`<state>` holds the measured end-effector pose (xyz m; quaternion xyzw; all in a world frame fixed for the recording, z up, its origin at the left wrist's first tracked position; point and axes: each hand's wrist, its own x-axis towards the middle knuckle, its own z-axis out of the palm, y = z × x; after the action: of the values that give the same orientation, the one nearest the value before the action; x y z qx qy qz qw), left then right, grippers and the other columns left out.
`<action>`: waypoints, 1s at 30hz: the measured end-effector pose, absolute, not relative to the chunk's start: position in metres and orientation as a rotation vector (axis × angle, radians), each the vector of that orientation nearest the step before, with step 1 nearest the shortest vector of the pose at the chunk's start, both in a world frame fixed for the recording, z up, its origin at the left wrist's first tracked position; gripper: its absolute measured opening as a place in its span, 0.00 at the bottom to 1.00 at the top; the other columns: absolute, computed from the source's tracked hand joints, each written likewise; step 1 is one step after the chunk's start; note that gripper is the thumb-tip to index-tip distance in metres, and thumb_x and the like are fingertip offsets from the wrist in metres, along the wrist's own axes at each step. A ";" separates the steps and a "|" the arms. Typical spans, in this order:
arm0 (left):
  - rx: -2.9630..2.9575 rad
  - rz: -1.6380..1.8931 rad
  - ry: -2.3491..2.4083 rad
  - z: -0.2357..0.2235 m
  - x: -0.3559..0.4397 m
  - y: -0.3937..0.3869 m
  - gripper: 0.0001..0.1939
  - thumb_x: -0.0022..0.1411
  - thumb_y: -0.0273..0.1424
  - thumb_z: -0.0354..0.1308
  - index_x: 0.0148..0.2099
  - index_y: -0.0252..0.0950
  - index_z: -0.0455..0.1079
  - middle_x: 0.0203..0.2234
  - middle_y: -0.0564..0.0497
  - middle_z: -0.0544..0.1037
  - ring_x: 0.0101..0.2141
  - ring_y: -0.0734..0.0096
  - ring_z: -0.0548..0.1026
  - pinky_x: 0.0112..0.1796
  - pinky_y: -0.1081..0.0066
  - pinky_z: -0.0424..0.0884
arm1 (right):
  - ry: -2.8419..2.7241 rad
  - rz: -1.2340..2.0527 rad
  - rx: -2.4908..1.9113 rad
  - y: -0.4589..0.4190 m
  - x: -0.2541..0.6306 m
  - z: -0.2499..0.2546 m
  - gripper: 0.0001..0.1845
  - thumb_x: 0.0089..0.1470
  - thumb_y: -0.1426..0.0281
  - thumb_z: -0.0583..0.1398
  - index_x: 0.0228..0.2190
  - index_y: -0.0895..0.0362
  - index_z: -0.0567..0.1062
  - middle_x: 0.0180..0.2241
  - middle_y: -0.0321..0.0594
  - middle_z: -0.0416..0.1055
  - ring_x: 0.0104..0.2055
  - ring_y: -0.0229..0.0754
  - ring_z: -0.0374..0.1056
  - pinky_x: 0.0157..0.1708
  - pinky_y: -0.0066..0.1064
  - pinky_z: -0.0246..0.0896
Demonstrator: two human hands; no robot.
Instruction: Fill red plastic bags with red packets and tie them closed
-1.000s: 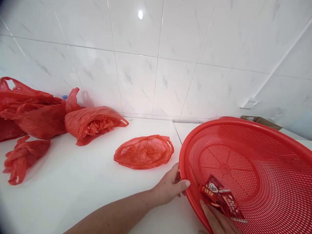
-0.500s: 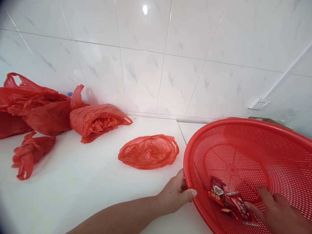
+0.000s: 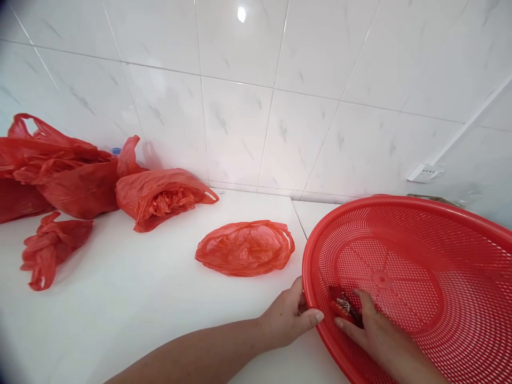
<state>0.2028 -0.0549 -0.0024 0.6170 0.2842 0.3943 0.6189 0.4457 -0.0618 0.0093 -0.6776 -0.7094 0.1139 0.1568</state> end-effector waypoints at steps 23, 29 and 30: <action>1.425 0.919 0.640 -0.008 0.202 -0.048 0.28 0.56 0.38 0.57 0.57 0.38 0.55 0.41 0.45 0.70 0.39 0.65 0.69 0.39 0.62 0.68 | -2.071 1.010 -1.672 -0.041 0.403 0.034 0.18 0.41 0.72 0.53 0.37 0.52 0.70 0.36 0.37 0.73 0.38 0.45 0.71 0.37 0.33 0.65; 1.364 0.938 0.598 -0.006 0.203 -0.048 0.29 0.56 0.40 0.58 0.57 0.38 0.56 0.41 0.45 0.70 0.38 0.65 0.70 0.38 0.62 0.68 | -1.499 1.250 -1.842 -0.043 0.386 0.070 0.24 0.44 0.64 0.56 0.46 0.51 0.62 0.27 0.33 0.69 0.17 0.32 0.60 0.16 0.23 0.54; 1.355 0.939 0.591 -0.006 0.203 -0.048 0.29 0.56 0.40 0.58 0.57 0.38 0.56 0.41 0.45 0.71 0.38 0.66 0.70 0.38 0.62 0.68 | -1.431 1.257 -1.811 -0.042 0.382 0.077 0.25 0.44 0.64 0.57 0.47 0.51 0.62 0.29 0.34 0.69 0.18 0.32 0.60 0.17 0.23 0.55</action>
<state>0.2034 -0.0481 -0.0059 0.5943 0.2590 0.4116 0.6405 0.3824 -0.0416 0.0770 -0.6666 -0.5266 0.4627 0.2536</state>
